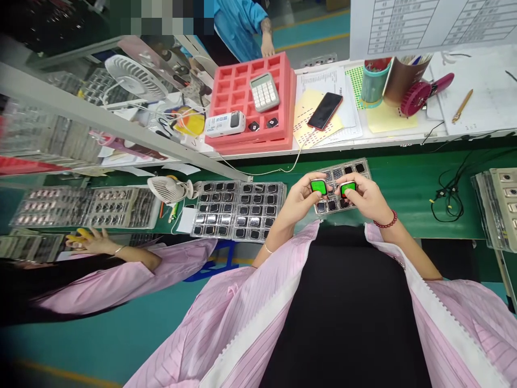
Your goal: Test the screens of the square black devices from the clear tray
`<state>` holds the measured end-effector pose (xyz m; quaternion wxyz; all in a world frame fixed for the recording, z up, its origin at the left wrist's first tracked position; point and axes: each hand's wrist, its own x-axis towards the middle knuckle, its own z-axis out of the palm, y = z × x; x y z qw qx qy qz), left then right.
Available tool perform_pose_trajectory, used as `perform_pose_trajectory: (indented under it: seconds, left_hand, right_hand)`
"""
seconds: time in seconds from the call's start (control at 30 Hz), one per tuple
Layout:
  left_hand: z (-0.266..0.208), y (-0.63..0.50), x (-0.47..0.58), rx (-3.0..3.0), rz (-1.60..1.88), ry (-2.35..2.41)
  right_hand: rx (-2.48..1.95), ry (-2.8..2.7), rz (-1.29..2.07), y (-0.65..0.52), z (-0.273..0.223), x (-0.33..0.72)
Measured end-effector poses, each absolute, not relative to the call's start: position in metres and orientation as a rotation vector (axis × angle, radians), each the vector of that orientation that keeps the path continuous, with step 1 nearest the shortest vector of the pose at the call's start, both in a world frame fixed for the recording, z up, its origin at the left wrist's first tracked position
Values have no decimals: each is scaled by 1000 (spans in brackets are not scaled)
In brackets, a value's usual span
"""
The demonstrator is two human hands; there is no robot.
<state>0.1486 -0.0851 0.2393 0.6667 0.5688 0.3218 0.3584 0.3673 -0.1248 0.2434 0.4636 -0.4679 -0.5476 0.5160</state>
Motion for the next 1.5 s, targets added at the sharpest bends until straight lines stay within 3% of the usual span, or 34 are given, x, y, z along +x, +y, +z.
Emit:
perform_pose_trajectory:
  seconds: [1.5]
  left_hand:
    - [232, -87, 155, 1319, 890, 729]
  right_hand:
    - [-1164, -1377, 1277, -126, 240, 368]
